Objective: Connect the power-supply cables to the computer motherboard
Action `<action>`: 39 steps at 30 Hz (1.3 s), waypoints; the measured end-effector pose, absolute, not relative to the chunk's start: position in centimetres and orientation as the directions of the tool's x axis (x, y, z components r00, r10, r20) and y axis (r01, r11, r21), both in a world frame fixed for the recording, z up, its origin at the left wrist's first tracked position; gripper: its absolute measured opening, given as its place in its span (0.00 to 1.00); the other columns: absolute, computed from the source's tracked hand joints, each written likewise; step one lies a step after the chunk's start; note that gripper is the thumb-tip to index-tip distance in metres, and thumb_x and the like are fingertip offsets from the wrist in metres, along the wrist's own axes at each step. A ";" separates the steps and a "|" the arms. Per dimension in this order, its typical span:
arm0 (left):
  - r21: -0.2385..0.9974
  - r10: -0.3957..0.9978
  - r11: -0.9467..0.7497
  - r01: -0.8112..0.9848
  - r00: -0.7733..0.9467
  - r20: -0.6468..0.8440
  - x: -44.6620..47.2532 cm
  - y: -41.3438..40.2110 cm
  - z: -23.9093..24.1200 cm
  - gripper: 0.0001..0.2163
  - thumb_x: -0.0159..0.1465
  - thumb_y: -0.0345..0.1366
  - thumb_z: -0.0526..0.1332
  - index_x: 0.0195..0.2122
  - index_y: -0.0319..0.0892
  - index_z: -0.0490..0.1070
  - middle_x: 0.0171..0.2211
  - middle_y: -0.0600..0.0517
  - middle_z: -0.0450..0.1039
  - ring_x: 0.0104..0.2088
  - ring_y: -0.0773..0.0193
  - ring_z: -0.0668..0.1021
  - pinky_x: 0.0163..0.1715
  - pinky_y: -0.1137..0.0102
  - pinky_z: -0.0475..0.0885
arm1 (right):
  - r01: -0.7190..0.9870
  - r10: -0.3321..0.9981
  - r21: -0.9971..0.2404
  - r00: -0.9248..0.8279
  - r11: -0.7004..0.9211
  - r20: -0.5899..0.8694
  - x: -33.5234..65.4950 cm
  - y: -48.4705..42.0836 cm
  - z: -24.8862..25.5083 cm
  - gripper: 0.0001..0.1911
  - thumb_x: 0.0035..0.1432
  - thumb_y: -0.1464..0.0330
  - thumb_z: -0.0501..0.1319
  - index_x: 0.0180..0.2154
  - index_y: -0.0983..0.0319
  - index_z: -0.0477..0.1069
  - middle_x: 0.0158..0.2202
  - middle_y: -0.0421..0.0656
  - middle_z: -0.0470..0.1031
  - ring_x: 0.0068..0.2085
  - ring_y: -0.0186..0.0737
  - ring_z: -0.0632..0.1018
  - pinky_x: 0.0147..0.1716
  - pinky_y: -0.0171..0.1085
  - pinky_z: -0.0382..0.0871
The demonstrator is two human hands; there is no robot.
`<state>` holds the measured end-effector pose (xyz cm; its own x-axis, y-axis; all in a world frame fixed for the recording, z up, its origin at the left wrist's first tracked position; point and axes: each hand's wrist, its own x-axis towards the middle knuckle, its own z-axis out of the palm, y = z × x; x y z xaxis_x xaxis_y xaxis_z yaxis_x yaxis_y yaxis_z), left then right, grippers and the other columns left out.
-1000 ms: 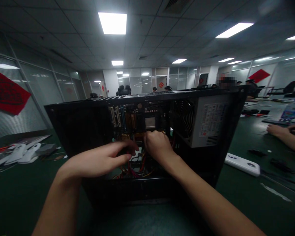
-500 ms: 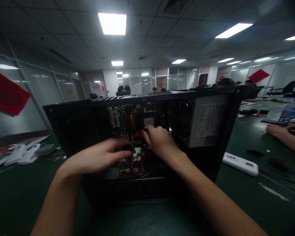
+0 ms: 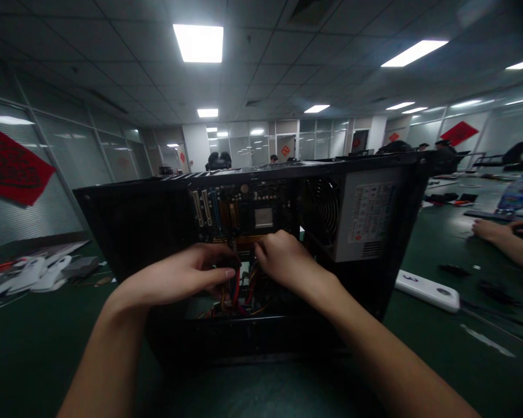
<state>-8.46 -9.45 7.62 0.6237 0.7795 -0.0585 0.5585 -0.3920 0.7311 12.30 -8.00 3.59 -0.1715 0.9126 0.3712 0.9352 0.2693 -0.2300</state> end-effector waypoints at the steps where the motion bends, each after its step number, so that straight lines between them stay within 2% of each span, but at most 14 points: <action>1: 0.751 0.760 -0.390 0.533 0.647 -0.064 -8.4 -9.4 7.6 0.23 0.65 0.45 0.61 0.60 0.47 0.68 0.50 0.48 0.78 0.46 0.57 0.80 0.42 0.69 0.76 | 0.931 0.902 -0.248 -0.153 0.269 0.404 12.4 -7.8 3.6 0.18 0.67 0.65 0.50 0.40 0.65 0.78 0.38 0.55 0.80 0.40 0.50 0.82 0.36 0.40 0.69; 4: 0.807 0.727 -0.356 0.472 0.682 -0.078 -8.1 -9.4 7.7 0.22 0.67 0.41 0.59 0.61 0.43 0.67 0.44 0.47 0.80 0.41 0.59 0.81 0.42 0.67 0.76 | 0.912 0.843 -0.282 -0.113 0.298 0.526 12.5 -7.0 3.6 0.15 0.68 0.63 0.53 0.44 0.65 0.74 0.37 0.52 0.80 0.38 0.47 0.82 0.34 0.38 0.68; 7: 0.811 0.753 -0.348 0.470 0.655 -0.057 -7.6 -9.5 7.6 0.21 0.66 0.41 0.59 0.59 0.42 0.69 0.45 0.47 0.79 0.39 0.61 0.81 0.40 0.68 0.76 | 0.894 0.751 -0.259 -0.118 0.365 0.649 12.5 -6.2 3.6 0.13 0.68 0.66 0.53 0.47 0.64 0.72 0.40 0.49 0.80 0.41 0.45 0.81 0.37 0.36 0.68; 9: 0.798 0.767 -0.361 0.482 0.641 -0.040 -7.3 -9.5 7.5 0.20 0.65 0.42 0.61 0.58 0.43 0.70 0.47 0.47 0.79 0.41 0.60 0.80 0.39 0.69 0.76 | 0.892 0.723 -0.223 -0.150 0.393 0.674 12.5 -5.9 3.6 0.14 0.68 0.68 0.52 0.49 0.61 0.73 0.44 0.47 0.80 0.45 0.44 0.81 0.40 0.36 0.68; 14: 0.793 0.762 -0.373 0.482 0.646 -0.034 -7.2 -9.5 7.4 0.21 0.66 0.43 0.60 0.59 0.44 0.69 0.51 0.47 0.77 0.45 0.58 0.79 0.42 0.68 0.76 | 0.944 0.774 -0.138 -0.156 0.300 0.613 12.4 -5.8 3.3 0.23 0.69 0.66 0.49 0.62 0.58 0.64 0.47 0.49 0.79 0.44 0.48 0.81 0.40 0.40 0.71; 22: 0.808 0.758 -0.348 0.476 0.649 -0.056 -7.5 -9.2 7.3 0.23 0.65 0.43 0.62 0.60 0.44 0.68 0.50 0.47 0.78 0.46 0.58 0.80 0.41 0.70 0.76 | 0.973 0.805 -0.045 -0.162 0.227 0.571 13.0 -6.1 3.1 0.27 0.67 0.67 0.51 0.66 0.52 0.57 0.42 0.46 0.80 0.37 0.49 0.82 0.34 0.41 0.74; 28: 0.793 0.755 -0.357 0.493 0.653 -0.066 -7.6 -9.3 7.5 0.21 0.65 0.40 0.62 0.59 0.45 0.70 0.50 0.48 0.79 0.47 0.58 0.80 0.44 0.68 0.75 | 0.982 0.881 0.037 -0.185 0.188 0.436 13.3 -6.6 2.5 0.36 0.68 0.68 0.50 0.71 0.50 0.38 0.41 0.49 0.81 0.36 0.50 0.82 0.33 0.43 0.74; 35: 0.780 0.761 -0.364 0.509 0.645 -0.066 -7.8 -9.4 7.4 0.22 0.65 0.43 0.62 0.59 0.43 0.70 0.52 0.47 0.77 0.47 0.57 0.80 0.43 0.67 0.76 | 0.988 0.904 0.037 -0.155 0.153 0.398 12.4 -7.3 2.3 0.37 0.68 0.66 0.52 0.71 0.58 0.38 0.42 0.55 0.80 0.36 0.49 0.82 0.32 0.42 0.74; 39: 0.761 0.757 -0.394 0.515 0.652 -0.049 -7.9 -9.4 7.4 0.22 0.65 0.43 0.62 0.59 0.44 0.70 0.52 0.47 0.77 0.47 0.56 0.80 0.44 0.67 0.76 | 0.990 0.913 0.030 -0.140 0.139 0.383 12.1 -7.1 2.2 0.37 0.67 0.68 0.52 0.71 0.60 0.37 0.41 0.55 0.80 0.35 0.49 0.82 0.32 0.42 0.74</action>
<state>-7.92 -9.39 7.41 0.6517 0.7569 -0.0487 0.5149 -0.3943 0.7611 12.12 -7.14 2.22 -0.1398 0.9132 0.3827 0.9899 0.1388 0.0304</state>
